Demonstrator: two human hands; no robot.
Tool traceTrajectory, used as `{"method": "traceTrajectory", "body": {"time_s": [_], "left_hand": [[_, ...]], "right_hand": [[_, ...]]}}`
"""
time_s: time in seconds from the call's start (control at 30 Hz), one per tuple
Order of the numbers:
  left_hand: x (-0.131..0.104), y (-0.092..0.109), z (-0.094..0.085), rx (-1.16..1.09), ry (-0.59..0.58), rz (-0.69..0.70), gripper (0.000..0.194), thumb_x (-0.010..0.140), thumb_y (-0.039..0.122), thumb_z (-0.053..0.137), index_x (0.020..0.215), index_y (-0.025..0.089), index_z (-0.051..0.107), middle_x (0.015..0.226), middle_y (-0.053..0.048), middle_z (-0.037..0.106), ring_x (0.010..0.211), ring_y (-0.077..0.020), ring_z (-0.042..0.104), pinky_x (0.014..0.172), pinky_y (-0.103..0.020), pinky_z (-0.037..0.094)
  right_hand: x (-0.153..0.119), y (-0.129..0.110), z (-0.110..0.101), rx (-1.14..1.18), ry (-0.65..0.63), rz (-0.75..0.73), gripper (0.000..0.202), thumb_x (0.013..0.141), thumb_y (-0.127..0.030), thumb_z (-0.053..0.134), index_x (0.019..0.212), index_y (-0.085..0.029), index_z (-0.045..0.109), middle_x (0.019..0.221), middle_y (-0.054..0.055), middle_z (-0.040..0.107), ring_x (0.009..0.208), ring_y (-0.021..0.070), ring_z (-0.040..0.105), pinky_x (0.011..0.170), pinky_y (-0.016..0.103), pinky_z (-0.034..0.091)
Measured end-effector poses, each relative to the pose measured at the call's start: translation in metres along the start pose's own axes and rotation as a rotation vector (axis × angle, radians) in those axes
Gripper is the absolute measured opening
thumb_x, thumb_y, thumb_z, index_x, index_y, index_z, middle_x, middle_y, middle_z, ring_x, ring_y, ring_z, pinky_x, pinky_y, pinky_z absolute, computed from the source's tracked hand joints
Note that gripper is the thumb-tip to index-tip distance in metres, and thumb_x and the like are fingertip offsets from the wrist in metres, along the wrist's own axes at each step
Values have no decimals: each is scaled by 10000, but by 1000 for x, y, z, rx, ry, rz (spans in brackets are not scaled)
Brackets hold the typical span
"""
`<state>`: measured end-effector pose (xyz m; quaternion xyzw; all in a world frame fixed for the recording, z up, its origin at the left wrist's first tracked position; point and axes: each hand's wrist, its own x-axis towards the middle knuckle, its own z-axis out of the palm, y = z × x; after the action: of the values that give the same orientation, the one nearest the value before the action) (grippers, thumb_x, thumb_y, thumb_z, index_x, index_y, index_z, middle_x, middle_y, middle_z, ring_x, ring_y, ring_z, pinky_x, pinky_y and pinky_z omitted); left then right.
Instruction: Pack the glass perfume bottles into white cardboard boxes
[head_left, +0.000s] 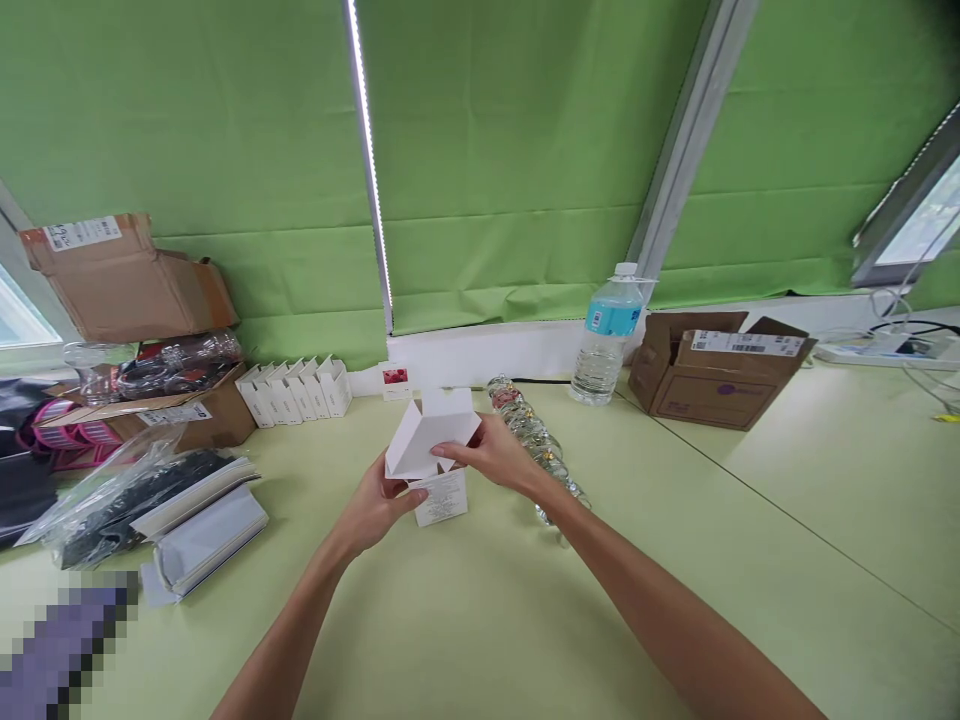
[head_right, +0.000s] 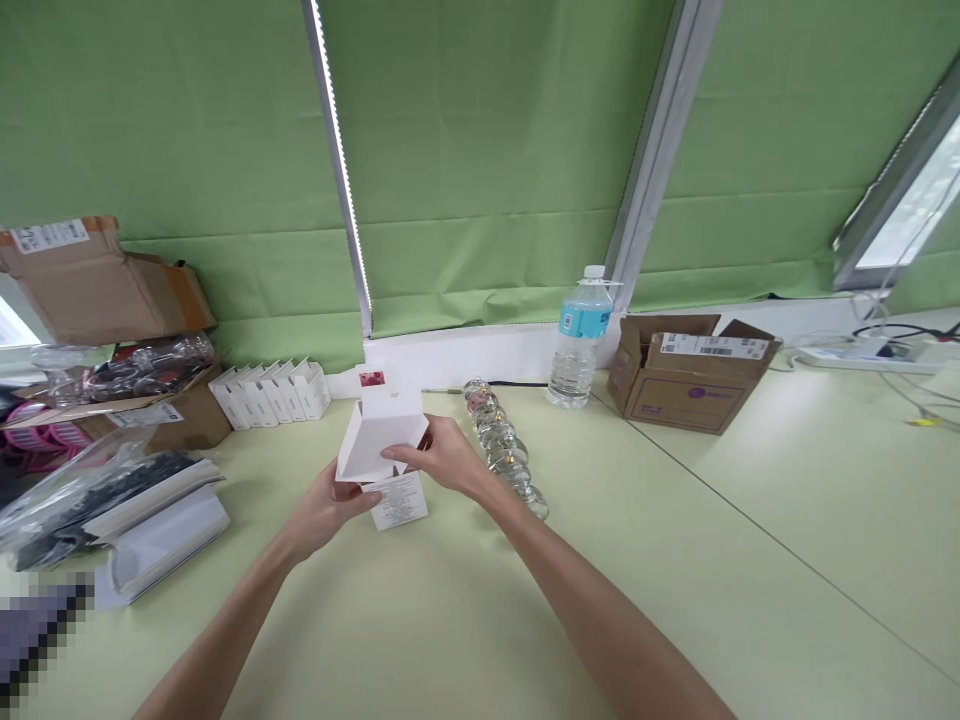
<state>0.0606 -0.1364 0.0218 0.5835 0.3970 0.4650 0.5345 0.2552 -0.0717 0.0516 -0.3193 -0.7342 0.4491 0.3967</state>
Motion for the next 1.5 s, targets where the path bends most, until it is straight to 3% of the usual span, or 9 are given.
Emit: {"method": "traceTrajectory", "body": {"time_s": [0.27,0.4,0.57,0.83,1.03,1.23,1.5], "left_hand": [[4,-7,0,54,56,72,446,835,474,551,1164,180,484,1249,-114,574,1109,-263,556,926,-398,443],[6,-12,-3,106,86,65,338,826,486,558,969,183,514,1087,-75,628,1005,-225,576,854,-338,461],[8,-15,-1,40,120,88,315,892,489,436,838,184,490,936,-31,607,921,-171,571,885,-342,459],[10,-19,3,83,194,111,279,899,450,446,878,180,515,881,-16,597,857,-146,576,864,-331,479],[13,-22,2,173,342,169,302,892,438,459,1039,186,535,1002,-56,630,871,-164,608,795,-333,511],[12,-18,2,216,352,217,331,887,420,476,1118,192,546,1126,-80,626,989,-195,616,852,-358,514],[8,-17,1,375,385,205,388,845,441,545,1157,212,585,1161,-74,641,979,-205,631,832,-335,509]], "right_hand": [[-1,-10,-12,-155,-5,-13,355,727,-467,683,863,-139,681,733,50,689,584,142,582,473,227,411],[-1,-12,-19,-259,-2,-47,354,742,-480,665,881,-154,668,762,50,691,613,153,568,482,236,393],[1,-8,-27,-329,8,-48,337,762,-484,641,870,-166,658,775,42,683,622,151,549,500,241,386],[-1,-12,-25,-559,60,-76,362,770,-515,621,668,-171,579,587,4,587,514,118,466,477,245,320],[0,-10,-15,-634,102,-114,296,800,-461,605,705,-182,576,644,7,622,541,126,493,502,245,332],[-1,-7,-10,-621,122,-135,292,813,-462,588,722,-186,577,686,2,626,564,123,500,509,238,332],[0,-1,-5,-614,133,-101,374,819,-532,558,764,-169,629,720,39,646,612,151,536,548,264,371]]}}
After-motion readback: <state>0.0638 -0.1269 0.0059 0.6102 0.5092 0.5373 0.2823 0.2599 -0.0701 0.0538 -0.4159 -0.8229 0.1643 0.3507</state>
